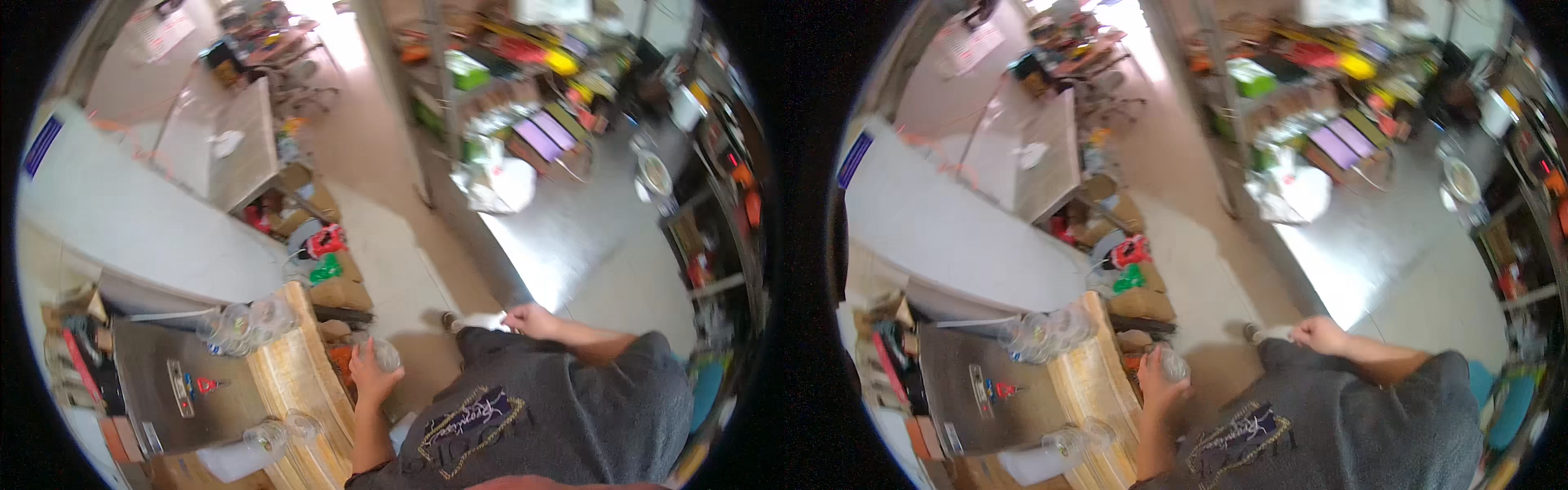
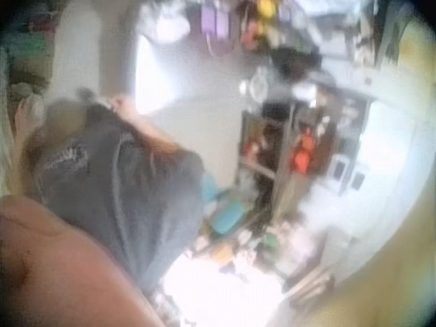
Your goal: The person scoops rice into a bowl, adds cooked vegetables and a meat sauce, then seals the bowl with a lid. They place the bowl into a plastic bag, add a receipt, and tie the bag. The person also fills a plastic cup with water and places it into the bag before closing it.
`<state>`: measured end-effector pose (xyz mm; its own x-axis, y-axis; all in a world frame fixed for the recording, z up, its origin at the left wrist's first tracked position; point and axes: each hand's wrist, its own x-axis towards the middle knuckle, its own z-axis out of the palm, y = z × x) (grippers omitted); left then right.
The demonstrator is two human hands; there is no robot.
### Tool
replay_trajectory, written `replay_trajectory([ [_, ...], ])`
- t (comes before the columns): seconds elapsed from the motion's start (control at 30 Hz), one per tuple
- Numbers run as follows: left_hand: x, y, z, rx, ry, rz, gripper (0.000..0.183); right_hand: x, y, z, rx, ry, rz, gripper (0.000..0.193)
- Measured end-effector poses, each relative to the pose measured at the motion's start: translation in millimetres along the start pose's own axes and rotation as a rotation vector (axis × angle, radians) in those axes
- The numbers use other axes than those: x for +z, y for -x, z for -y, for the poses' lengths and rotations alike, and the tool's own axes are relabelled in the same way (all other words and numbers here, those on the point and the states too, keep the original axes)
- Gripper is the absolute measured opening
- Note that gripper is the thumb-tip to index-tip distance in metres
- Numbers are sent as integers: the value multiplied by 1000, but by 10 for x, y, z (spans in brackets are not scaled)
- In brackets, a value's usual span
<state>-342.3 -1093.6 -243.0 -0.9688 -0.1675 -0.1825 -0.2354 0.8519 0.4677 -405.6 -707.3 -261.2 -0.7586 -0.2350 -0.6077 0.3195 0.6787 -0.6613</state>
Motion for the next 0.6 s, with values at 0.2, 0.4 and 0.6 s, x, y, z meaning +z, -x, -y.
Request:
replay_trajectory([
  [0.2, 420, 94, -1420, 274, -71, 144, 96, -580, 629, -500, -105, -30, -147, 24],
  [0.4, 1022, 78, -2664, 451, -40, 194, 95, -1456, 816, -1351, -198, -216, -325, 19],
  [0.6, 1821, -223, -3804, 234, -84, 114, 96, -2981, 690, -2675, -285, -377, -584, 17],
])
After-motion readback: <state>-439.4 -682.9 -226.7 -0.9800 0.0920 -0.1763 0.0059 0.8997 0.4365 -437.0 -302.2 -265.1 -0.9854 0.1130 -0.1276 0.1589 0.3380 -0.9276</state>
